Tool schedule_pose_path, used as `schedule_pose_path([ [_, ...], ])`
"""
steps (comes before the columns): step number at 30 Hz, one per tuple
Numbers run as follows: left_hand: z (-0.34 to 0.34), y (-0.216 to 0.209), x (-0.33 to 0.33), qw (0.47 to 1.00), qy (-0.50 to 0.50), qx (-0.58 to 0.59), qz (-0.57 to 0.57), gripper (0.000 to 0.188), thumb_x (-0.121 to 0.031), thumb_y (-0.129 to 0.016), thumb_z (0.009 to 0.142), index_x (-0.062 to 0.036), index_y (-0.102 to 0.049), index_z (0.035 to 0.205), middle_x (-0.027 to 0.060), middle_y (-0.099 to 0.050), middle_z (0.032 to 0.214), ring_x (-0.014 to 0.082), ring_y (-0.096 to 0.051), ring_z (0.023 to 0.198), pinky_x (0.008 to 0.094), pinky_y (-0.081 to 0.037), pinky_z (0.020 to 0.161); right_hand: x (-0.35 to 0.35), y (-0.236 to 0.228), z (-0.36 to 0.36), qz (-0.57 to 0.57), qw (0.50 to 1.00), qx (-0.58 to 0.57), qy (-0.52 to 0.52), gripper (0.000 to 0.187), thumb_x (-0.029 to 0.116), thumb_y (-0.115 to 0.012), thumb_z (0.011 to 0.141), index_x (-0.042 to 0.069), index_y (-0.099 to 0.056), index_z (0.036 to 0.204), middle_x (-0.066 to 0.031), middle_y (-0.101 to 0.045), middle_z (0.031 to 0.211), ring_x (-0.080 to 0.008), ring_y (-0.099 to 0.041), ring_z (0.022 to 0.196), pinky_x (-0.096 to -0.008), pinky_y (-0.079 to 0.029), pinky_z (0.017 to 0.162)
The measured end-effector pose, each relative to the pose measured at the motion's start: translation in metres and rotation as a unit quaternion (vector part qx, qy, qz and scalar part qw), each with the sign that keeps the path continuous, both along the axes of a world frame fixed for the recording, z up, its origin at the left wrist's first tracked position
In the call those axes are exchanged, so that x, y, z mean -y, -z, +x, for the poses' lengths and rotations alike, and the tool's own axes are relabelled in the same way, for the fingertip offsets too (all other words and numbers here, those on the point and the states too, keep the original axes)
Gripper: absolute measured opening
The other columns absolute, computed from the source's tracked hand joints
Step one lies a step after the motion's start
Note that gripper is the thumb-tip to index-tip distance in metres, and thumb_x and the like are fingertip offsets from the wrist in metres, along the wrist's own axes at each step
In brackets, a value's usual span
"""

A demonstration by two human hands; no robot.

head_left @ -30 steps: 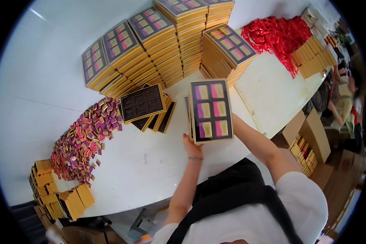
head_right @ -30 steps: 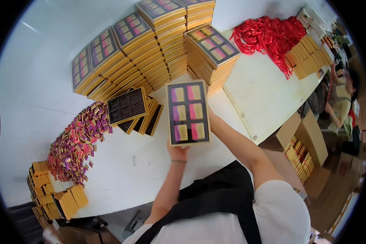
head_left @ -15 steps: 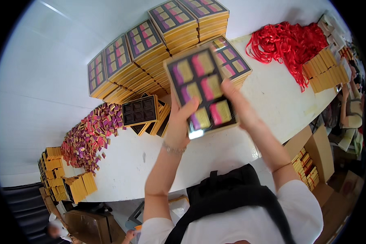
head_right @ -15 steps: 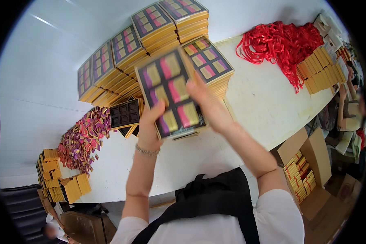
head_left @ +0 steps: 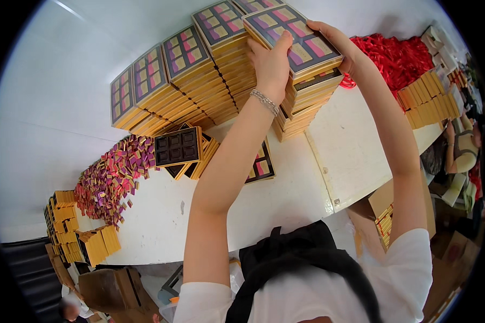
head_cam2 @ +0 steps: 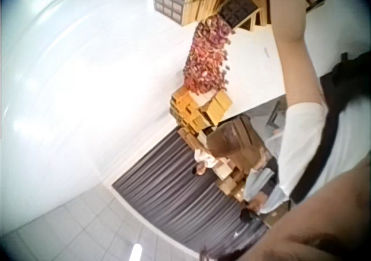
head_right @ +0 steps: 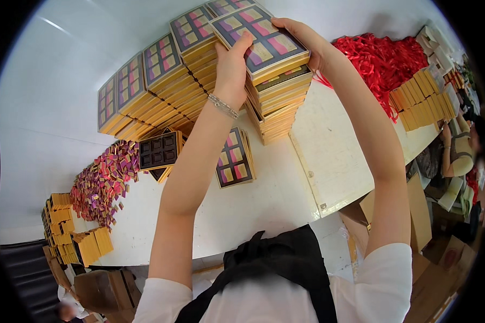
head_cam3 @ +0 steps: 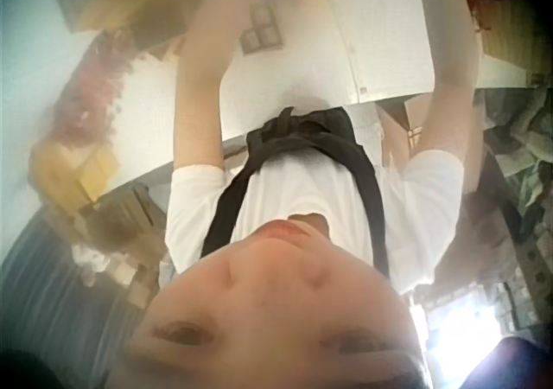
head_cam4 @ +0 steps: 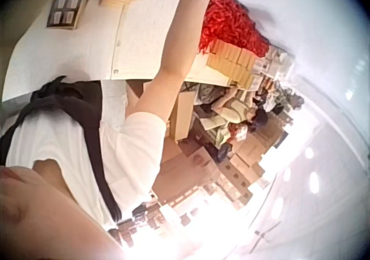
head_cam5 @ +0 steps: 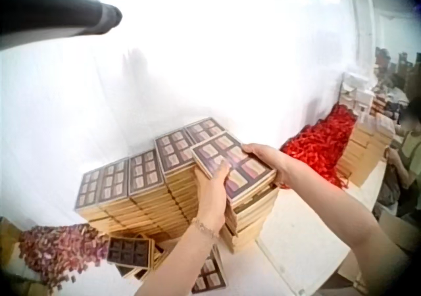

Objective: The person assembles small rectangular trays by placing colorful square packets into the compartments of black plastic inserts. They then place the filled inserts into wooden frames and stack the completed units. The person also handles clear plastic bags and stacks of empty wooden frames.

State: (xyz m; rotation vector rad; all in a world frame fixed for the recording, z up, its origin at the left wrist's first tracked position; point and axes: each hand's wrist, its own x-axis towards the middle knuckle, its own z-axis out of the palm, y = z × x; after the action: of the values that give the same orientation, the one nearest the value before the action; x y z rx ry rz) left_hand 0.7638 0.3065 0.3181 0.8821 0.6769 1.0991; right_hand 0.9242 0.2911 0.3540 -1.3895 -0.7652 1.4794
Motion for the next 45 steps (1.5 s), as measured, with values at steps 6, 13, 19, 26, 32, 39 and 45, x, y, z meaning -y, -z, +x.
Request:
schedule_pose_path([
  [6,-0.01,-0.025,0.009,0.993,-0.089,0.071,-0.005,0.037,-0.005,-0.063,0.086,-0.0014,-0.049,0.12,0.0085,-0.059,0.11,0.0194,-0.057,0.098,0.0344,-0.047,0.088,-0.01,0.017,0.007,0.104,0.994,-0.012,0.045,0.078,0.063,-0.051,0.087,0.003,-0.042,0.137,-0.0167,-0.045,0.139,-0.028,-0.047,0.124,-0.0407,-0.036,0.104],
  [13,-0.163,-0.056,-0.041,0.962,-0.242,-0.06,0.11,0.029,0.0,-0.063,0.081,0.0033,-0.058,0.11,0.0112,-0.065,0.099,0.0196,-0.064,0.086,0.032,-0.053,0.079,0.064,0.024,0.0,0.327,0.888,0.319,0.053,0.081,0.064,-0.058,0.083,0.01,-0.043,0.142,-0.0156,-0.031,0.152,-0.0372,-0.028,0.139,-0.0557,-0.029,0.106],
  [19,-0.215,-0.018,-0.141,0.919,-0.191,-0.329,0.102,0.029,-0.019,-0.071,0.076,0.0048,-0.064,0.092,0.0147,-0.067,0.092,0.024,-0.061,0.085,0.0356,-0.048,0.07,0.083,0.031,-0.066,0.352,0.579,0.734,0.045,0.082,0.069,-0.066,0.07,0.015,-0.055,0.132,-0.0196,-0.041,0.143,-0.0538,-0.037,0.126,-0.0584,-0.041,0.091],
  [26,-0.224,0.009,-0.102,0.546,-0.389,-0.606,0.429,0.061,-0.044,-0.05,0.095,0.0029,-0.045,0.133,0.0215,-0.05,0.128,0.0341,-0.05,0.115,0.0489,-0.043,0.091,0.08,0.037,-0.086,0.397,0.573,0.699,0.16,0.052,0.033,-0.073,0.063,0.017,-0.069,0.112,-0.0143,-0.051,0.135,-0.0372,-0.05,0.108,-0.0466,-0.041,0.082],
  [32,-0.181,-0.056,0.059,0.99,-0.097,0.029,0.096,0.062,-0.013,-0.059,0.093,-0.0077,-0.025,0.145,0.0113,-0.049,0.13,0.0197,-0.053,0.114,0.0327,-0.047,0.092,0.074,0.0,-0.182,0.58,0.561,0.574,0.139,0.042,0.023,-0.075,0.06,0.013,-0.07,0.1,-0.0163,-0.055,0.131,-0.0358,-0.049,0.11,-0.0452,-0.038,0.092],
  [39,-0.297,-0.056,-0.042,0.948,-0.261,-0.152,0.104,0.018,-0.009,-0.056,0.092,-0.0007,-0.065,0.105,0.0046,-0.067,0.095,0.0114,-0.058,0.077,0.0259,-0.048,0.073,0.083,0.016,-0.154,0.433,0.563,0.69,0.138,0.079,0.053,-0.075,0.068,0.017,-0.052,0.135,-0.0162,-0.032,0.15,-0.0452,-0.033,0.13,-0.0609,-0.028,0.1],
  [45,-0.297,-0.02,-0.132,0.757,-0.258,-0.582,0.145,0.03,-0.028,-0.065,0.08,0.0022,-0.069,0.082,0.0152,-0.067,0.087,0.0281,-0.055,0.087,0.0408,-0.046,0.078,0.073,0.055,-0.084,0.19,0.636,0.743,0.089,0.067,0.04,-0.072,0.071,0.017,-0.054,0.132,-0.018,-0.036,0.146,-0.0431,-0.036,0.129,-0.0618,-0.034,0.095],
])
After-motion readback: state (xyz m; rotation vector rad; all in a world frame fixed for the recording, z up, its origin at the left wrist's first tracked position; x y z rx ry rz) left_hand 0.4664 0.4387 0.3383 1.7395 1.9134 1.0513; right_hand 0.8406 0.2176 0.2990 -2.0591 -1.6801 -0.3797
